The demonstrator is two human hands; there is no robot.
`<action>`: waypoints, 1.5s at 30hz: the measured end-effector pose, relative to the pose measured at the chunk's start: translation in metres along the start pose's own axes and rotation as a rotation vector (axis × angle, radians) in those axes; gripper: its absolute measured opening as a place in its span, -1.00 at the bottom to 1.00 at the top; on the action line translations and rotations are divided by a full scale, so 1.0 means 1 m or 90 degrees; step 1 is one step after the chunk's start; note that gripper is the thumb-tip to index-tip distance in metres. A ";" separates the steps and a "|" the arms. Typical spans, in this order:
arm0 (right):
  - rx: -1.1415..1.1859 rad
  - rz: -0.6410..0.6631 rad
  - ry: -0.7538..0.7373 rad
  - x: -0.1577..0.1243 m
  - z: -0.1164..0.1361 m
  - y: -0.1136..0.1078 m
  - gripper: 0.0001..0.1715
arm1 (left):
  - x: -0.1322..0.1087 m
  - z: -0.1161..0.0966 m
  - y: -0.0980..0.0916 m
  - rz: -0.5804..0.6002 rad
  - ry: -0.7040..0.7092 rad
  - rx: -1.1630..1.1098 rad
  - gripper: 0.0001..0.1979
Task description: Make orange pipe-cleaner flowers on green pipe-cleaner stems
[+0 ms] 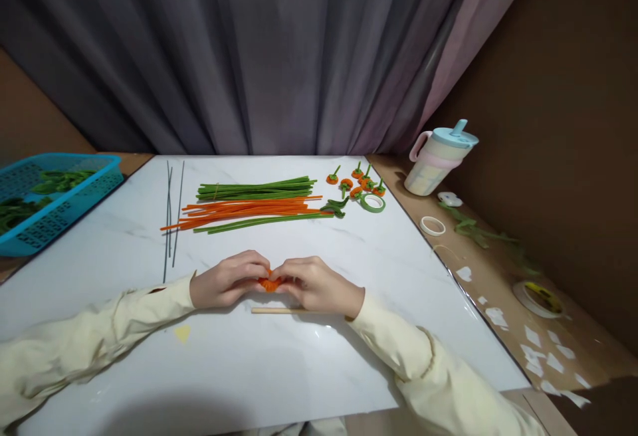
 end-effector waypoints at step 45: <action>-0.033 0.050 0.031 0.003 0.000 0.015 -0.93 | -0.011 -0.031 0.018 -0.027 0.238 0.255 -0.90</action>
Point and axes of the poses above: each hand's wrist, its own x-axis towards the middle knuckle, its own y-axis out of the palm, z = x × y, the point moved 9 cm from there along x, towards the middle knuckle, and after that the axes turned 11 degrees about -y, right-handed, at the moved point
